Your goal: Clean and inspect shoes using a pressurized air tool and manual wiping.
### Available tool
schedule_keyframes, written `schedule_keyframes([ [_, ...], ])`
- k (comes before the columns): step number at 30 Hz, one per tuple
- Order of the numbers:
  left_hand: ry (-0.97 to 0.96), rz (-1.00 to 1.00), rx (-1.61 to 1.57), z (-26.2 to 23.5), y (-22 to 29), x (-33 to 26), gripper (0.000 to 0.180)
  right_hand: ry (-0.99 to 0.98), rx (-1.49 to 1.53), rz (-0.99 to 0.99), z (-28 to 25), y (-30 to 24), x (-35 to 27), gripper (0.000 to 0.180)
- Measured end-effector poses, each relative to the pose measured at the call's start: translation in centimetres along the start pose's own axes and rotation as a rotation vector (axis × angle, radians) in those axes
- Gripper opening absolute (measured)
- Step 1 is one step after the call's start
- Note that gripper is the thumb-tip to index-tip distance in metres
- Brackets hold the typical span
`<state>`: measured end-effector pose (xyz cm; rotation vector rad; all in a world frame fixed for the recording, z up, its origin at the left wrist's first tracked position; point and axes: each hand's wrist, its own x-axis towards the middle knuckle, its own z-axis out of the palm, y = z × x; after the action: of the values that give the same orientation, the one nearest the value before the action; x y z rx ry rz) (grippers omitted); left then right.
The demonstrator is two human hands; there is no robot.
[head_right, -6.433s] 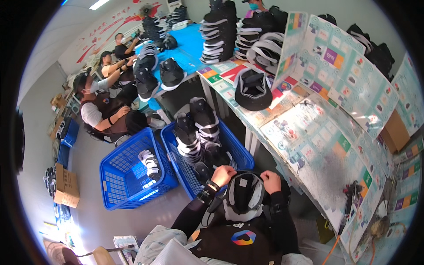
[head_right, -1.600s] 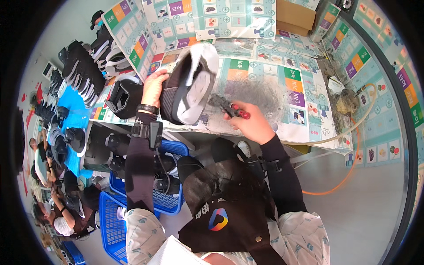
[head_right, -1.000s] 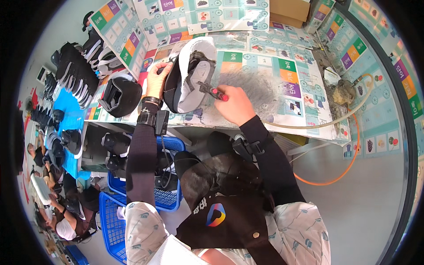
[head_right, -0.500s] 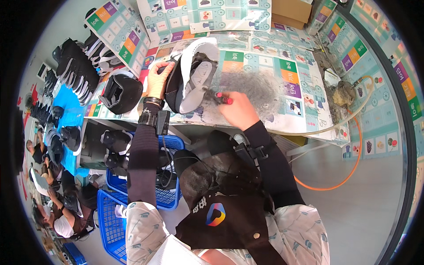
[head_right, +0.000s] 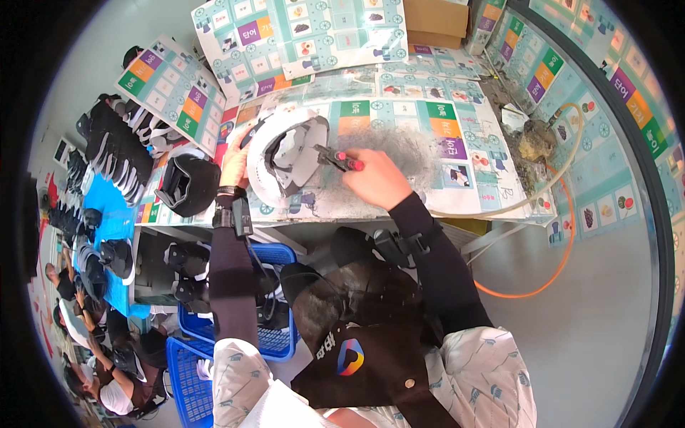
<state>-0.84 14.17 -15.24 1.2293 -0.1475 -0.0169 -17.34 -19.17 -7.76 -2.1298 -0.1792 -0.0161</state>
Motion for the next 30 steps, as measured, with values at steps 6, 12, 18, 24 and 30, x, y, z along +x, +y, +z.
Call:
schedule_keyframes([
  [6,0.018,0.029,0.109,2.2,1.0,0.1,0.045,0.172,-0.071,-0.048,1.6,0.1,1.5,0.029],
  [12,-0.020,0.001,0.102,1.8,1.8,0.0,0.050,0.079,-0.015,-0.009,2.8,1.0,1.6,0.032],
  [18,-0.010,-0.089,0.242,1.6,3.4,0.3,0.047,0.006,-0.023,-0.046,3.3,1.4,1.5,0.034],
  [24,-0.065,-0.086,0.531,0.9,4.4,2.4,0.068,0.216,-0.068,0.012,3.0,0.8,1.0,0.038],
  [30,-0.136,-0.076,0.660,1.9,5.4,2.1,0.054,0.012,-0.134,-0.029,4.0,2.0,0.8,0.035],
])
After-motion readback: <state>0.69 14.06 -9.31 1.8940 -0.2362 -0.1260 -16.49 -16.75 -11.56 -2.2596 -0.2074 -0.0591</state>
